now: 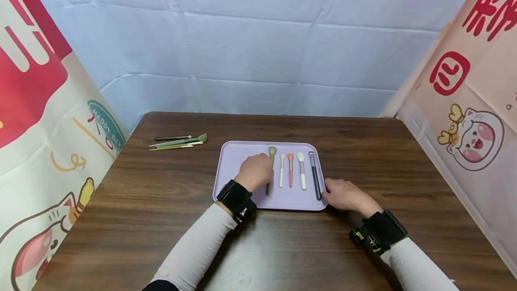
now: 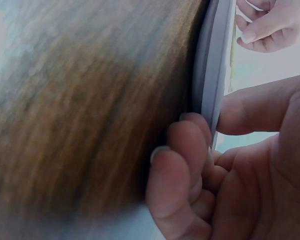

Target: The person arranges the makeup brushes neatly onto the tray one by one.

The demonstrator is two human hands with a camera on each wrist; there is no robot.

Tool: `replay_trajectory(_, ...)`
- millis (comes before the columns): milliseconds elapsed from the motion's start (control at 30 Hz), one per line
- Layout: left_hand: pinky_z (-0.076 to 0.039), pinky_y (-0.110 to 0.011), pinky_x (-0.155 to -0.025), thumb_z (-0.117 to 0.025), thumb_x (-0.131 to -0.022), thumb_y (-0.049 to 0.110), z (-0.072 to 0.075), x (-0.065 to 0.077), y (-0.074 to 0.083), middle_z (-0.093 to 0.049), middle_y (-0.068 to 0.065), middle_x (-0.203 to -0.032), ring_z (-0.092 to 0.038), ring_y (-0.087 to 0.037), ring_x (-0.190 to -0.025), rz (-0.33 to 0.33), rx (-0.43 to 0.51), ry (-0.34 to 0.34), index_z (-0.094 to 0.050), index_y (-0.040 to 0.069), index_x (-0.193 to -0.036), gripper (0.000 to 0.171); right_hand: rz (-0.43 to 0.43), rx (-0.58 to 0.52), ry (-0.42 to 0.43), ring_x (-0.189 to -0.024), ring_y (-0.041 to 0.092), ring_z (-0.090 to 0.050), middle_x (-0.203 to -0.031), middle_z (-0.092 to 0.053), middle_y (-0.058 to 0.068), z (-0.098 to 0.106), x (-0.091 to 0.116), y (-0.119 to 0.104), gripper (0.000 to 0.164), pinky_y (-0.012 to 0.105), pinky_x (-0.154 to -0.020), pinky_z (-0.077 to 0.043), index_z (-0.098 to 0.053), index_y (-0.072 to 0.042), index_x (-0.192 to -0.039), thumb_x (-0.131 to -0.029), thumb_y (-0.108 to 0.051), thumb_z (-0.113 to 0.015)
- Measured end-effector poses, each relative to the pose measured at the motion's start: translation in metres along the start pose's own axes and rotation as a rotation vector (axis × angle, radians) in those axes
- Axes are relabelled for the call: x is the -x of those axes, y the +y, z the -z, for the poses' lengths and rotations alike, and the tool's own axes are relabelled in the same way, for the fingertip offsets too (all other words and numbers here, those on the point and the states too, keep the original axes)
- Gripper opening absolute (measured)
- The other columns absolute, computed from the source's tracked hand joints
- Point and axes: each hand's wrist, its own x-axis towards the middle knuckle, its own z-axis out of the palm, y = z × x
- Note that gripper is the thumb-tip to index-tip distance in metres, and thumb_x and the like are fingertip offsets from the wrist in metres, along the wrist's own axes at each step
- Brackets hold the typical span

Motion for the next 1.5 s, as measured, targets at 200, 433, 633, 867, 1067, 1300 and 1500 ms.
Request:
replay_trajectory(200,-0.054,-0.04,-0.064,-0.064,-0.096,0.028,0.006,0.002,-0.011,-0.065,-0.011,-0.088,-0.065,-0.027,-0.079,0.032,-0.023,0.042,-0.064,0.002,-0.102,0.027,0.002,-0.002,0.005,-0.06,0.017,-0.054,-0.073,-0.055,0.004,0.0,0.0,0.0,0.01,0.031,-0.053,-0.042,-0.058,-0.006,-0.096,-0.099,-0.015,-0.054)
replay_trajectory(433,-0.055,-0.046,-0.081,-0.067,-0.097,0.037,0.011,0.006,-0.023,-0.065,-0.013,-0.113,-0.06,-0.031,-0.108,0.013,-0.091,0.06,-0.064,0.003,-0.122,0.042,0.005,0.003,0.009,-0.06,0.017,-0.054,-0.073,-0.055,0.004,-0.001,0.0,0.0,0.01,0.031,-0.053,-0.042,-0.059,-0.006,-0.096,-0.099,-0.015,-0.055)
replay_trajectory(633,-0.052,-0.047,-0.089,-0.067,-0.097,0.038,0.014,0.007,-0.035,-0.064,-0.014,-0.121,-0.057,-0.032,-0.113,-0.003,-0.151,0.12,-0.061,0.002,-0.13,0.049,0.004,0.005,0.011,-0.06,0.017,-0.054,-0.073,-0.055,0.004,-0.002,0.0,0.0,0.01,0.031,-0.053,-0.042,-0.059,-0.007,-0.095,-0.098,-0.015,-0.055)
replay_trajectory(867,-0.047,-0.05,-0.101,-0.067,-0.097,0.037,0.022,0.008,-0.051,-0.059,-0.018,-0.135,-0.052,-0.036,-0.128,0.024,-0.209,0.153,-0.057,0.001,-0.137,0.055,0.003,0.007,0.009,-0.06,0.017,-0.054,-0.073,-0.055,0.004,-0.002,0.0,0.001,0.01,0.031,-0.053,-0.042,-0.059,-0.007,-0.095,-0.098,-0.016,-0.055)
replay_trajectory(1067,-0.046,-0.052,-0.099,-0.067,-0.098,0.034,0.029,0.011,-0.067,-0.058,-0.018,-0.133,-0.05,-0.036,-0.124,0.055,-0.178,0.133,-0.054,0.0,-0.14,0.056,0.005,0.005,0.012,-0.059,0.017,-0.054,-0.073,-0.055,0.004,-0.001,-0.001,0.001,0.01,0.031,-0.053,-0.042,-0.059,-0.007,-0.095,-0.098,-0.016,-0.055)
replay_trajectory(1300,-0.04,-0.057,-0.105,-0.066,-0.098,0.033,0.034,0.013,-0.089,-0.052,-0.02,-0.139,-0.044,-0.039,-0.13,0.096,-0.158,0.12,-0.05,0.0,-0.143,0.058,0.002,-0.006,0.009,-0.059,0.017,-0.054,-0.073,-0.055,0.004,-0.001,0.0,0.001,0.01,0.031,-0.053,-0.042,-0.059,-0.007,-0.095,-0.098,-0.016,-0.055)
replay_trajectory(1500,-0.037,-0.06,-0.106,-0.068,-0.097,0.034,0.037,0.017,-0.104,-0.05,-0.021,-0.142,-0.044,-0.042,-0.131,0.098,-0.155,0.131,-0.051,-0.001,-0.141,0.059,0.004,-0.011,0.01,-0.058,0.017,-0.054,-0.073,-0.055,0.003,-0.001,0.0,0.001,0.01,0.031,-0.052,-0.042,-0.058,-0.008,-0.095,-0.098,-0.016,-0.055)
